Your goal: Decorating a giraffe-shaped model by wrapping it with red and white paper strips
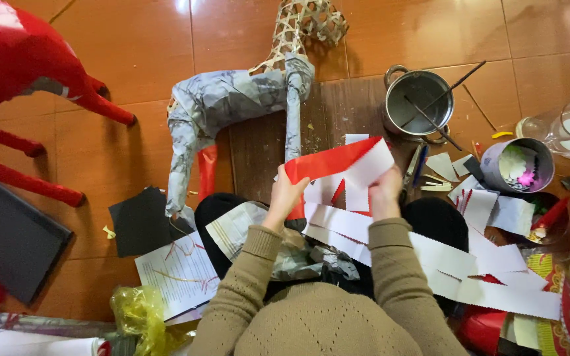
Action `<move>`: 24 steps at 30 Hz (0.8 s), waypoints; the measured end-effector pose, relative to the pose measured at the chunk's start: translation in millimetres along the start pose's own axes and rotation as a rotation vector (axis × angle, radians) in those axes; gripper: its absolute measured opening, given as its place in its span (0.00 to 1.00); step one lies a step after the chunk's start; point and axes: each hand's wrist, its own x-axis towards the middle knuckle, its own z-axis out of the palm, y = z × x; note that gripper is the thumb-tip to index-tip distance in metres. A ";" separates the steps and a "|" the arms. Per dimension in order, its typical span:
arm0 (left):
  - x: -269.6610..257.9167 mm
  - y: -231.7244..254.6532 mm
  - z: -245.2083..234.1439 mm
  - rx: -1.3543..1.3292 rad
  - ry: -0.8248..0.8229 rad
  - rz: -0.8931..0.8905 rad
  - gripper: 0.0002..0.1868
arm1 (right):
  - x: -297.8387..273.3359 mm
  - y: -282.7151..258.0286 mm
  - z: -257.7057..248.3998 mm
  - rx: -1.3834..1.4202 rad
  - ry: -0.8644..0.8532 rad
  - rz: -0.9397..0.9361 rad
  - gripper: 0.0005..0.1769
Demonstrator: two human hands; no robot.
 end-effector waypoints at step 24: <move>14.8 -36.7 -3.0 -0.486 -0.229 0.276 0.49 | -103.4 56.1 104.7 -0.342 -0.824 0.286 0.13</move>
